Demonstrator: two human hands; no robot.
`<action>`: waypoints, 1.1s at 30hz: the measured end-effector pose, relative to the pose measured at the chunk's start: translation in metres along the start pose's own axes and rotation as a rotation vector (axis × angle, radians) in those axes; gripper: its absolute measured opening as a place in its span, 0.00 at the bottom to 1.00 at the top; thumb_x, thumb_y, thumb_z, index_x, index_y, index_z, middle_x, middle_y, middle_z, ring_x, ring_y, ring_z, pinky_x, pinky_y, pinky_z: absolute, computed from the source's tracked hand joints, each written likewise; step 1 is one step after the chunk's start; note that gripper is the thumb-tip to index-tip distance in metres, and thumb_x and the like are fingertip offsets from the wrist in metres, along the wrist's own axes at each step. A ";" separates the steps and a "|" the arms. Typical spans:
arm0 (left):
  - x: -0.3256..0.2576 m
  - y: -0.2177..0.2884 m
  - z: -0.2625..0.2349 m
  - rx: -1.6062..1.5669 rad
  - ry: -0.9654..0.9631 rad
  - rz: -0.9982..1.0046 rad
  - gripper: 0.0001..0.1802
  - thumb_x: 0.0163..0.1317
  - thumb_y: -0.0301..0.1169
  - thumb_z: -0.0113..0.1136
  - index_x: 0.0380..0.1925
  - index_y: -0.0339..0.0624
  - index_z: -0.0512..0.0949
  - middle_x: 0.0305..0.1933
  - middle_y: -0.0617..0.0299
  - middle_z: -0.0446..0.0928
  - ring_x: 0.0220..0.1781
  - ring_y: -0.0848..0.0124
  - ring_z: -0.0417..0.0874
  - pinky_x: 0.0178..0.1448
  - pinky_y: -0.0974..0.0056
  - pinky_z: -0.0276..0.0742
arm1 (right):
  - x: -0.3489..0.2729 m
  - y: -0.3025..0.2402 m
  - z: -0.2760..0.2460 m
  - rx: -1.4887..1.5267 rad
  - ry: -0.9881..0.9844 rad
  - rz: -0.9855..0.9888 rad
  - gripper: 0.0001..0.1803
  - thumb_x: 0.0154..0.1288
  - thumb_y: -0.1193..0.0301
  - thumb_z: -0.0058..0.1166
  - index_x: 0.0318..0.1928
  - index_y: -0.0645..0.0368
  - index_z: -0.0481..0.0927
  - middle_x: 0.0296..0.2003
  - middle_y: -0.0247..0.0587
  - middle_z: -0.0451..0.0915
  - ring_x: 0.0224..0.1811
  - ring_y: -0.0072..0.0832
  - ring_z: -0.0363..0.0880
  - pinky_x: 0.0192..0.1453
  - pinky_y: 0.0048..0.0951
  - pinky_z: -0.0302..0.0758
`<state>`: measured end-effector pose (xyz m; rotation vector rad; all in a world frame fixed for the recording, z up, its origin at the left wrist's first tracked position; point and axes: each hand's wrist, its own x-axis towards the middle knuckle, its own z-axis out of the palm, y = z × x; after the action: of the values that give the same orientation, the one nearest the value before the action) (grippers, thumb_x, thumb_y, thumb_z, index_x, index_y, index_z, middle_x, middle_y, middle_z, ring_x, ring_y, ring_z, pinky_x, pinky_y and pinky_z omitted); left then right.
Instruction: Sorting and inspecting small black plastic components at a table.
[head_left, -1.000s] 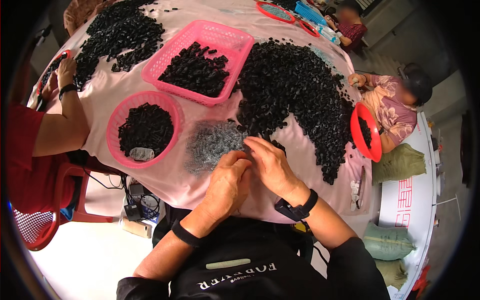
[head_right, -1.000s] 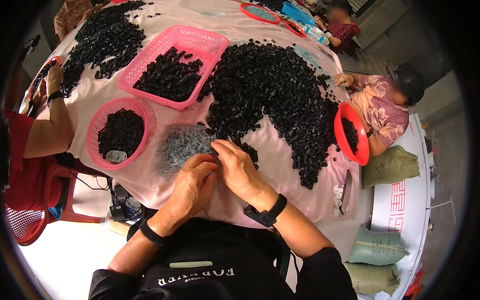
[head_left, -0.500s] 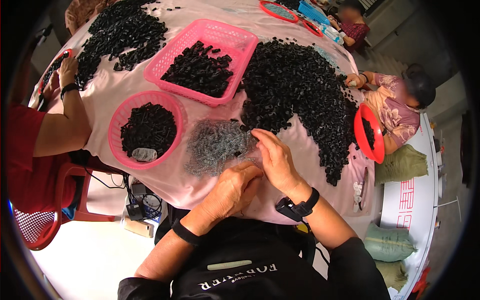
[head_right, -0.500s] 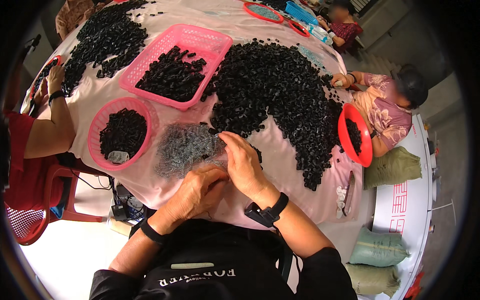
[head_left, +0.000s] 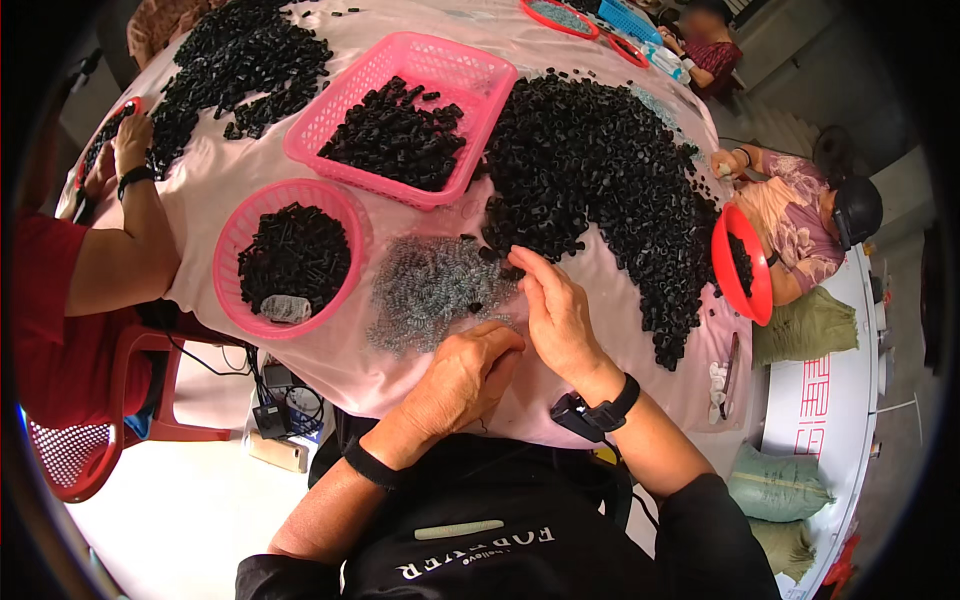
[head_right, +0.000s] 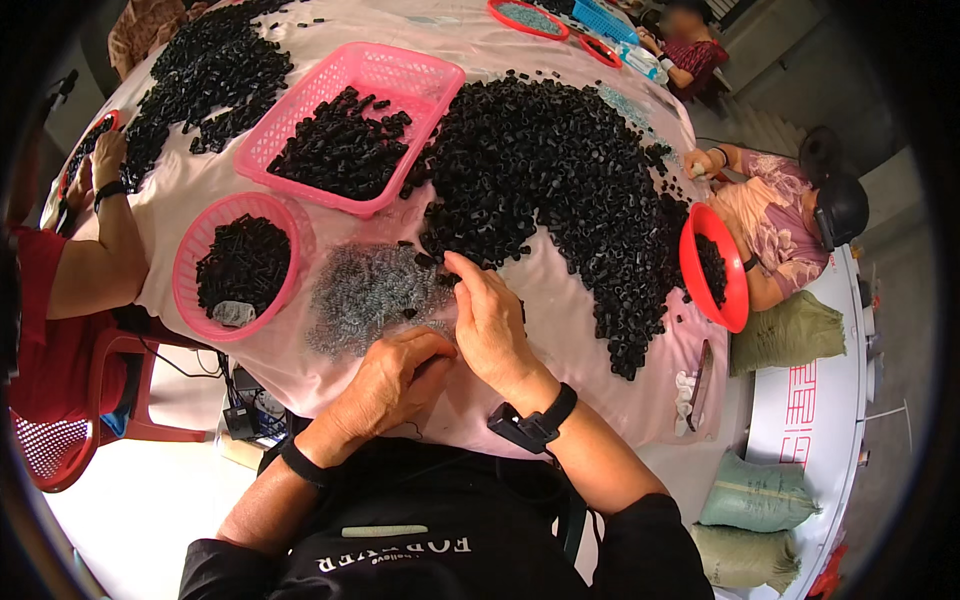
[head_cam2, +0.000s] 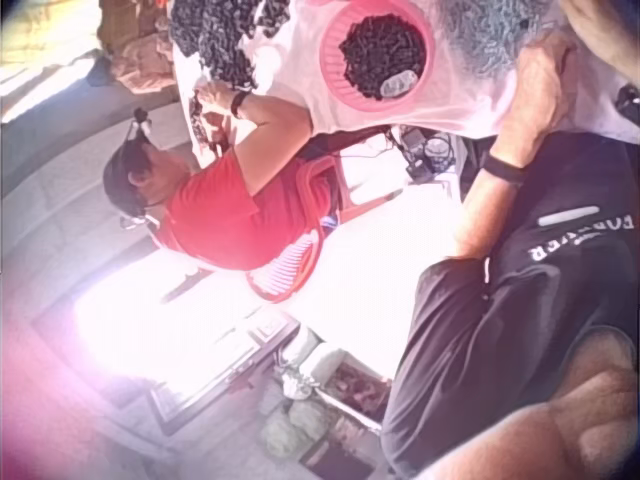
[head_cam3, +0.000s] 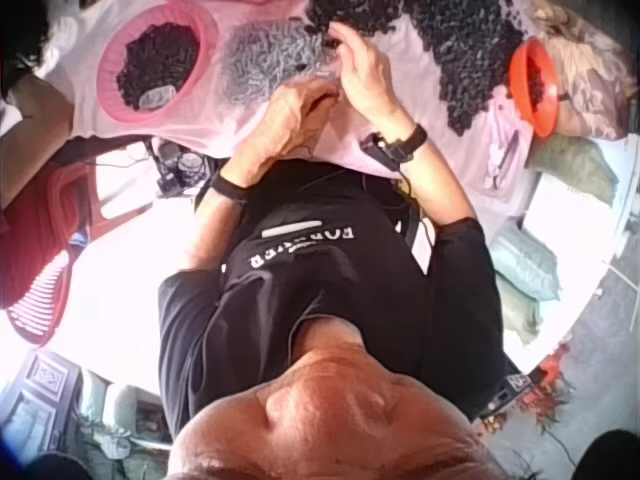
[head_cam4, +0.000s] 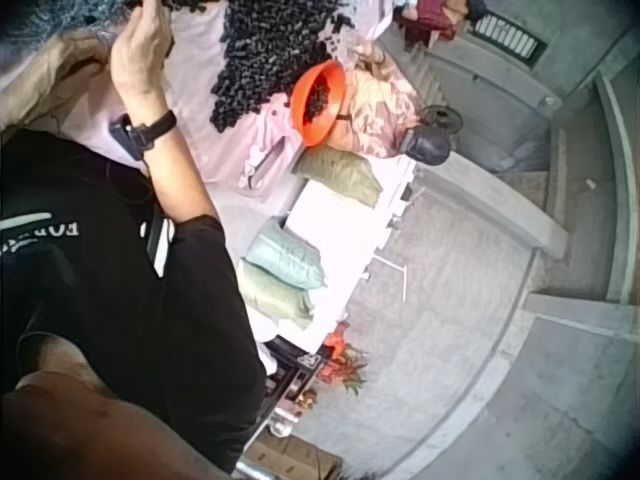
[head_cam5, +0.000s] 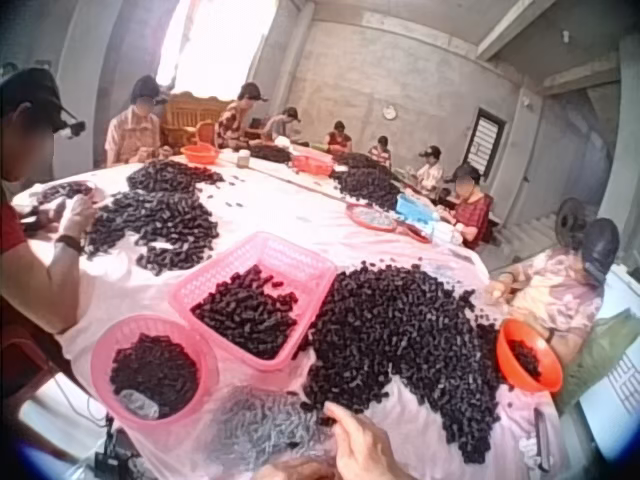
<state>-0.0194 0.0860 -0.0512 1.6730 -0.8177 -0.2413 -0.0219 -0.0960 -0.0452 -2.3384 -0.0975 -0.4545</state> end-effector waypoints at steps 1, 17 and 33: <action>0.000 0.000 0.000 -0.001 -0.001 -0.001 0.08 0.63 0.22 0.63 0.41 0.34 0.83 0.41 0.49 0.84 0.42 0.49 0.87 0.47 0.54 0.82 | 0.000 0.001 0.002 -0.057 0.027 -0.037 0.19 0.74 0.82 0.47 0.62 0.64 0.77 0.50 0.53 0.86 0.50 0.47 0.85 0.57 0.43 0.80; 0.001 -0.002 0.003 0.033 0.014 0.068 0.08 0.62 0.19 0.60 0.41 0.32 0.81 0.40 0.48 0.81 0.41 0.46 0.84 0.45 0.52 0.80 | 0.010 -0.008 -0.004 -0.110 -0.073 -0.109 0.22 0.71 0.83 0.48 0.63 0.61 0.78 0.51 0.44 0.87 0.50 0.43 0.81 0.58 0.40 0.78; 0.000 -0.003 0.003 0.059 0.026 0.066 0.06 0.63 0.21 0.62 0.40 0.35 0.82 0.40 0.49 0.84 0.42 0.49 0.86 0.47 0.54 0.82 | 0.027 -0.003 -0.001 -0.071 -0.107 -0.086 0.18 0.68 0.83 0.52 0.56 0.60 0.83 0.45 0.41 0.87 0.49 0.41 0.82 0.54 0.39 0.79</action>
<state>-0.0198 0.0843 -0.0552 1.6978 -0.8670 -0.1507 0.0022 -0.0962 -0.0325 -2.4350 -0.2368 -0.3801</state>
